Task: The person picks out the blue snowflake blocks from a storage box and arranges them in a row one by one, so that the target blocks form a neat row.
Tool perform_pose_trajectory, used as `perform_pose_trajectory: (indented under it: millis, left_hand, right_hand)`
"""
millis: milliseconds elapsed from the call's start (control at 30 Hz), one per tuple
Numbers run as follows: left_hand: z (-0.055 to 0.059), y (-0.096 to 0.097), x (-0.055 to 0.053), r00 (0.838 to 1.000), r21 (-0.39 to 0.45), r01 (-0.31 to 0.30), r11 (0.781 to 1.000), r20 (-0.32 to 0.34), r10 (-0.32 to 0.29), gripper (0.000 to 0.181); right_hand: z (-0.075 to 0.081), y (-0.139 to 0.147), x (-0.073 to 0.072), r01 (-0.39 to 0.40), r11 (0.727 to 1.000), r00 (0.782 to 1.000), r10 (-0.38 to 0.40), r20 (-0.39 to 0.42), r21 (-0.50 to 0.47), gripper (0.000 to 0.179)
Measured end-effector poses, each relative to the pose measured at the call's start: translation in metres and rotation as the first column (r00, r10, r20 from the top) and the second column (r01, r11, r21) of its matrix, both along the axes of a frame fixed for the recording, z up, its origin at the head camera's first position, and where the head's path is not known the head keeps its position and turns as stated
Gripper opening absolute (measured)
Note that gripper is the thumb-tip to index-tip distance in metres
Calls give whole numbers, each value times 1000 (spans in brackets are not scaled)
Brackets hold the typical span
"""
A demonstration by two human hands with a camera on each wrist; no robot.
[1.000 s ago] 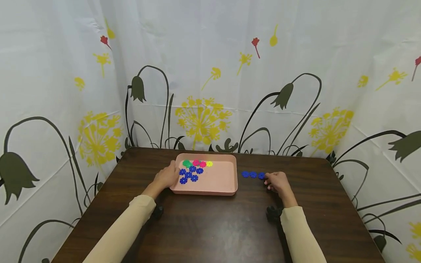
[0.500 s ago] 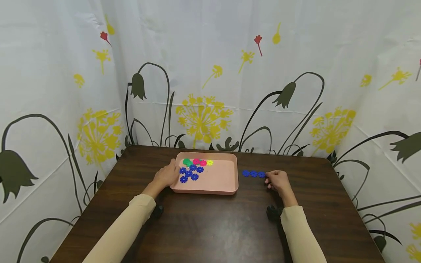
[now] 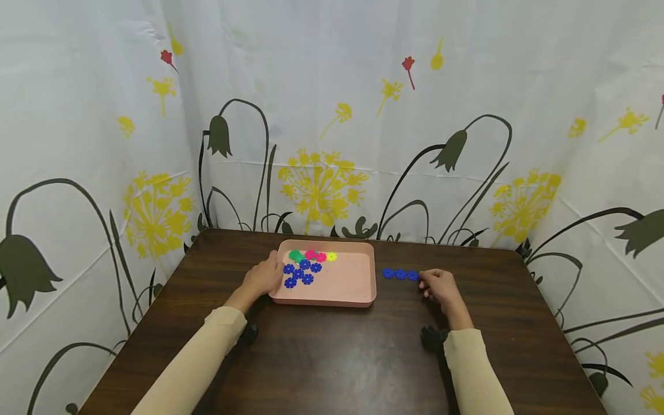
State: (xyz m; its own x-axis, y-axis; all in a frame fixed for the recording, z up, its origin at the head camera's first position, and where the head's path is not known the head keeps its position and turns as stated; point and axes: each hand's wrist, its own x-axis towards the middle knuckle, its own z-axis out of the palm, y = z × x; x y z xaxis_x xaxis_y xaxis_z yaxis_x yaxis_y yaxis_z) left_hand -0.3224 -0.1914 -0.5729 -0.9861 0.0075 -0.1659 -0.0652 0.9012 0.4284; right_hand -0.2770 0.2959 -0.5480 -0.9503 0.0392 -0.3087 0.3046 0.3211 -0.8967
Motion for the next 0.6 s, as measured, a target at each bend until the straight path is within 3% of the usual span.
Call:
perform_pose_trajectory:
  millis: [100,200,433,600]
  left_hand:
    - [19,6,11,1000,7,-13,1000,22,13,49]
    - [11,3,9,1000,-14,-8,1000,4,8,50]
    - [36,12,24,1000,-1,-16,1000,14,16,49]
    - [34,11,27,1000,-12,-11,1000,-2,11,48]
  right_hand:
    - [3,-2,-3,-29,1000,1000,29,-10,10,46]
    - [11,-11,-6,-48,998,998,50,-47,26,47]
    - [41,-56,-19,-64,989,983,85,-166,130,35]
    - [58,-90,-23,-135,976,960,171,-220,169,25]
